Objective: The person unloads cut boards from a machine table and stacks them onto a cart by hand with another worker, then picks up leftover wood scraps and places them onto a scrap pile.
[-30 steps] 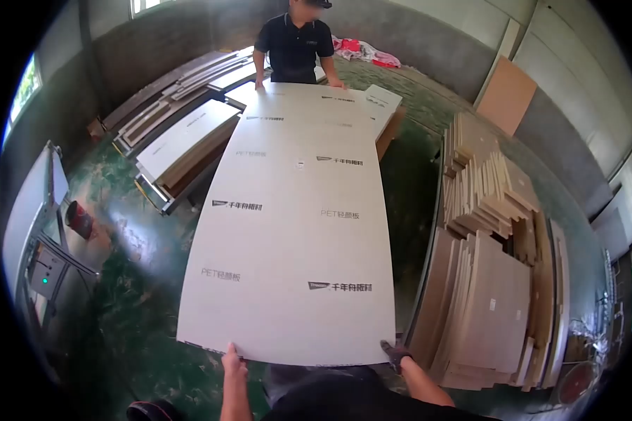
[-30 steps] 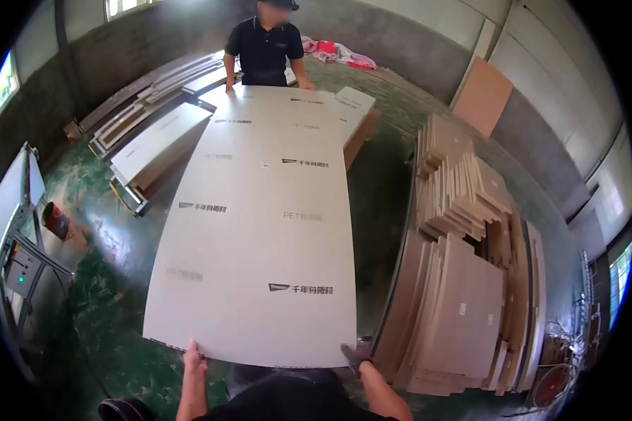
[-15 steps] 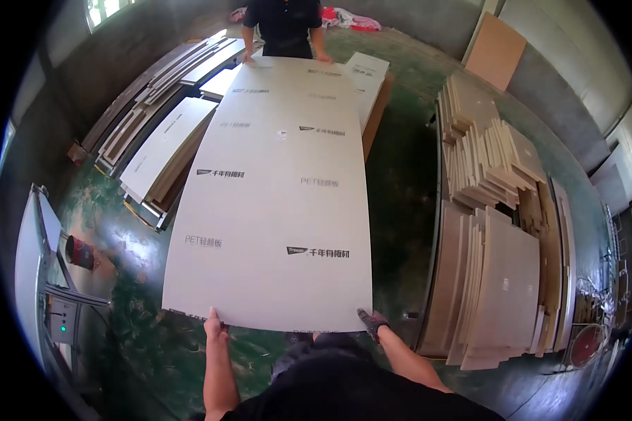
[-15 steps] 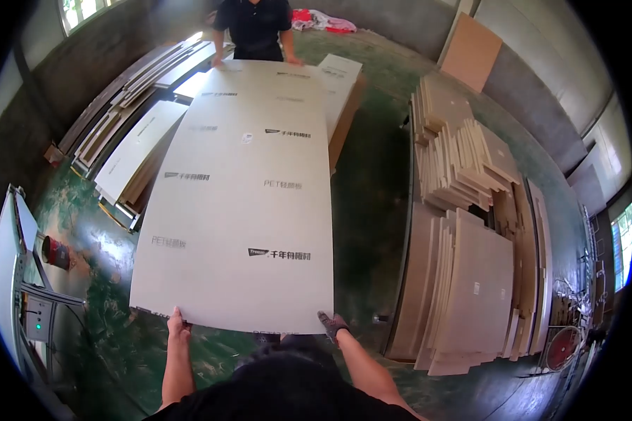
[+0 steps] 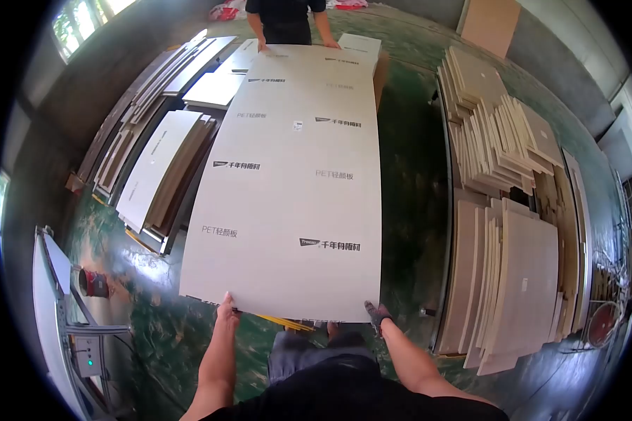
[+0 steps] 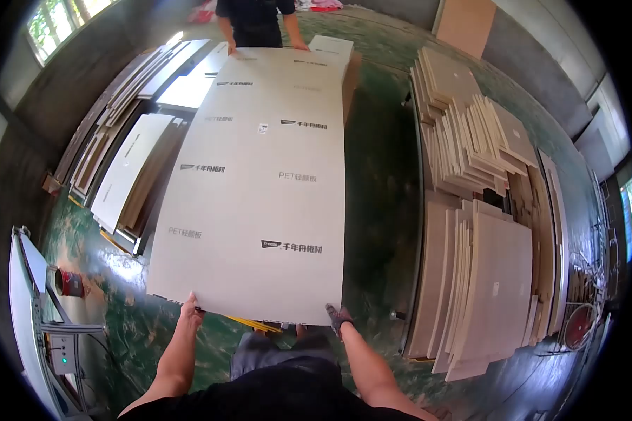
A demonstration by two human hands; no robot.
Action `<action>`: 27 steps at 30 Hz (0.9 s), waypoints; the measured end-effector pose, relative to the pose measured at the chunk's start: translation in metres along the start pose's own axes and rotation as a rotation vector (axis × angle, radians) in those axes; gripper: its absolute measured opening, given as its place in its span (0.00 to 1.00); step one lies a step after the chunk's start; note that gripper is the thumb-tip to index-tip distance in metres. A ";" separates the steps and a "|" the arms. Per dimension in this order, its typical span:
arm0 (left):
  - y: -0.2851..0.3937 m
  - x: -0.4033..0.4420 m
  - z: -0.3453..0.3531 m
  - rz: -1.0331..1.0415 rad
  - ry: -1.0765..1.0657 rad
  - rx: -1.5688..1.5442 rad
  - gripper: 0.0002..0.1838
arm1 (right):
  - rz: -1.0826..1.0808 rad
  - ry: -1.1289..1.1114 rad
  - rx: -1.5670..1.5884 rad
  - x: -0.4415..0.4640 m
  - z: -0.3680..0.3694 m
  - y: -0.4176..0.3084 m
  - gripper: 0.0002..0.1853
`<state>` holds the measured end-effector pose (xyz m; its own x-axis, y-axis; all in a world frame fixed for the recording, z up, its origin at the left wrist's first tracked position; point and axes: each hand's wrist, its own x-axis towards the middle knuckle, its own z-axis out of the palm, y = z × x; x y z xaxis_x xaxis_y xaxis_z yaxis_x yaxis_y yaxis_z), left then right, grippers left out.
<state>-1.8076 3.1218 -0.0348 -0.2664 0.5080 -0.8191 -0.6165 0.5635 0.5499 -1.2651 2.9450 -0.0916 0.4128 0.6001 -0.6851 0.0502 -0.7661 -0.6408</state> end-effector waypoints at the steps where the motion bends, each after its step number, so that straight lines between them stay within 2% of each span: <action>1: 0.002 0.012 0.010 -0.016 -0.035 0.008 0.18 | -0.021 -0.001 0.060 0.015 0.006 0.005 0.35; 3: 0.010 0.038 0.025 -0.021 -0.019 0.036 0.19 | 0.079 -0.034 0.056 0.025 0.016 -0.005 0.36; 5: 0.023 0.062 0.037 -0.030 0.009 0.081 0.20 | 0.222 -0.006 -0.041 0.007 0.025 -0.064 0.37; 6: 0.033 0.073 0.045 -0.035 0.025 0.115 0.19 | 0.192 -0.035 0.061 0.010 0.035 -0.071 0.38; 10: 0.059 0.142 0.063 -0.027 -0.024 0.107 0.19 | 0.271 -0.021 0.026 0.036 0.079 -0.100 0.40; 12: 0.064 0.194 0.059 -0.036 -0.059 0.152 0.22 | 0.325 -0.002 -0.010 0.048 0.098 -0.110 0.41; 13: 0.066 0.210 0.058 -0.039 -0.075 0.172 0.24 | 0.349 0.005 -0.031 0.057 0.108 -0.099 0.41; 14: 0.068 0.227 0.060 -0.066 -0.054 0.196 0.25 | 0.344 -0.049 -0.040 0.072 0.118 -0.092 0.37; 17: 0.079 0.249 0.077 -0.048 -0.078 0.204 0.27 | 0.276 -0.003 0.090 0.122 0.149 -0.052 0.38; 18: 0.081 0.267 0.075 0.048 -0.159 0.333 0.27 | 0.292 0.000 0.096 0.122 0.157 -0.058 0.39; 19: 0.079 0.289 0.062 0.134 -0.233 0.467 0.28 | 0.359 -0.015 0.087 0.108 0.159 -0.089 0.40; 21: 0.087 0.307 0.056 0.115 -0.203 0.517 0.29 | 0.516 -0.052 0.095 0.066 0.163 -0.175 0.42; 22: 0.098 0.304 0.076 0.022 -0.101 0.425 0.29 | 0.419 -0.007 0.101 0.114 0.184 -0.106 0.48; 23: 0.107 0.298 0.091 -0.069 -0.001 0.329 0.30 | 0.407 0.010 0.109 0.141 0.198 -0.070 0.47; 24: 0.112 0.295 0.097 -0.063 -0.032 0.336 0.30 | 0.396 0.028 0.118 0.161 0.210 -0.045 0.47; 26: 0.120 0.297 0.103 -0.062 -0.025 0.396 0.30 | 0.356 0.037 0.097 0.165 0.221 -0.047 0.46; 27: 0.122 0.302 0.103 -0.063 -0.016 0.421 0.30 | 0.326 0.025 0.061 0.150 0.213 -0.073 0.46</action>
<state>-1.8870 3.4112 -0.1984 -0.2240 0.4723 -0.8525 -0.2740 0.8090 0.5201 -1.4008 3.1402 -0.2210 0.4206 0.3192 -0.8492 -0.1428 -0.9011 -0.4095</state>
